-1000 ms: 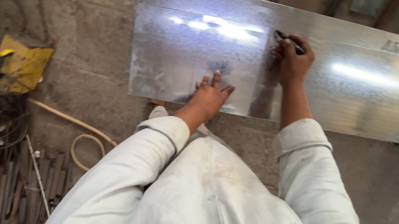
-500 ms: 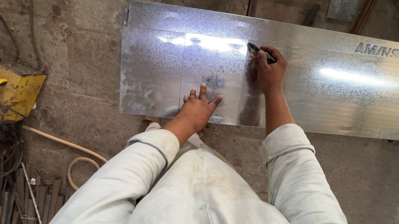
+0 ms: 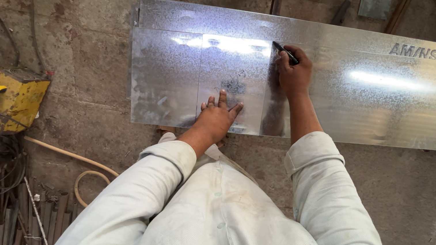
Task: The person uses a black marker to draw straight lines and write text on a large, flat metal sheet resting on a workbench. The person systematically marks multiple sections along the length of the sheet, creating a grid-like pattern of measurements and labels.
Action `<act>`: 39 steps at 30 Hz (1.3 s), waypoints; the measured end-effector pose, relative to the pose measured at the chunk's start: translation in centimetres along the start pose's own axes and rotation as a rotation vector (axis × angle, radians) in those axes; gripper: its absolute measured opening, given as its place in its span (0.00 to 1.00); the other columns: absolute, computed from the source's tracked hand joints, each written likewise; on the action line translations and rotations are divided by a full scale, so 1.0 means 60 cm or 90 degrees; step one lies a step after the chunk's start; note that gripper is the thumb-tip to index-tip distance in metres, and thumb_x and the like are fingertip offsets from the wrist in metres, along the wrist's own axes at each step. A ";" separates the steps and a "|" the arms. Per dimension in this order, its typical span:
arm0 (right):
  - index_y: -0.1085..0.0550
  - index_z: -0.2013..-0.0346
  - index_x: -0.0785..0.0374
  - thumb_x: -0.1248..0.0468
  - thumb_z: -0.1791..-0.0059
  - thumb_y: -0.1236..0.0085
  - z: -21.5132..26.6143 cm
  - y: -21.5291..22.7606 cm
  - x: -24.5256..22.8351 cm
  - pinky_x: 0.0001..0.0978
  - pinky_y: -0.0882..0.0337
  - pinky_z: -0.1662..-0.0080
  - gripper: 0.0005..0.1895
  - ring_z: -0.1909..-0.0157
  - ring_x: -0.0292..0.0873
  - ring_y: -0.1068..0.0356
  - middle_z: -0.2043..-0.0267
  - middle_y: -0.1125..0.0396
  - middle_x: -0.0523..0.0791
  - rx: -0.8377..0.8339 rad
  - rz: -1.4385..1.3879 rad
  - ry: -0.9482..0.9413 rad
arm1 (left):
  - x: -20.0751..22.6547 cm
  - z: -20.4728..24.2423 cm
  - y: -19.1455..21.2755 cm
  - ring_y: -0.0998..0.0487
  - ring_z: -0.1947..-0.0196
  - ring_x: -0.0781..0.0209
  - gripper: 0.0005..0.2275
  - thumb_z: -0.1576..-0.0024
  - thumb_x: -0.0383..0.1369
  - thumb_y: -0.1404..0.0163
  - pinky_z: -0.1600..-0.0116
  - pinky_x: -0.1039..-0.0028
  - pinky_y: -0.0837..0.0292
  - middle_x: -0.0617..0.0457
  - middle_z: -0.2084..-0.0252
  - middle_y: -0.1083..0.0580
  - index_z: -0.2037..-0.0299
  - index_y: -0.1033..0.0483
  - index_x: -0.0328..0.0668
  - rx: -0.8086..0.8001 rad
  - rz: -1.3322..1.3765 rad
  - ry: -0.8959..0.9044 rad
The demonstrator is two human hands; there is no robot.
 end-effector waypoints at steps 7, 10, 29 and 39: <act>0.21 0.55 0.65 0.65 0.47 0.40 -0.002 0.000 -0.017 0.29 0.26 0.62 0.08 0.67 0.37 0.24 0.68 0.24 0.47 0.024 0.096 -0.002 | 0.002 0.003 0.007 0.47 0.27 0.24 0.53 0.56 0.29 0.32 0.30 0.44 0.43 0.30 0.22 0.62 0.23 0.57 0.69 -0.007 0.006 0.003; 0.20 0.56 0.66 0.65 0.48 0.37 0.002 0.005 -0.061 0.34 0.24 0.58 0.08 0.63 0.43 0.22 0.63 0.23 0.51 0.053 0.207 0.160 | 0.000 -0.002 0.002 0.46 0.28 0.24 0.51 0.54 0.29 0.33 0.30 0.43 0.42 0.29 0.22 0.62 0.23 0.56 0.69 -0.002 -0.003 0.003; 0.22 0.54 0.62 0.58 0.49 0.43 0.352 0.047 -0.059 0.50 0.26 0.62 0.14 0.65 0.60 0.26 0.68 0.27 0.56 -0.176 0.377 -0.019 | 0.003 -0.007 -0.002 0.45 0.29 0.22 0.41 0.43 0.27 0.45 0.31 0.44 0.41 0.27 0.22 0.60 0.22 0.55 0.67 0.038 -0.042 -0.001; 0.23 0.51 0.63 0.60 0.49 0.41 0.449 0.105 -0.043 0.36 0.26 0.63 0.14 0.68 0.47 0.24 0.67 0.25 0.52 -0.080 0.200 -0.098 | 0.020 0.024 0.025 0.46 0.27 0.24 0.44 0.45 0.35 0.40 0.30 0.48 0.40 0.27 0.23 0.61 0.22 0.59 0.66 -0.017 -0.066 0.020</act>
Point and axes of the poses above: each hand's wrist, its own z-axis away from the middle knuckle, its own y-axis out of the back of the hand, x = y × z, the point moved 9 cm from there along -z, towards the middle knuckle
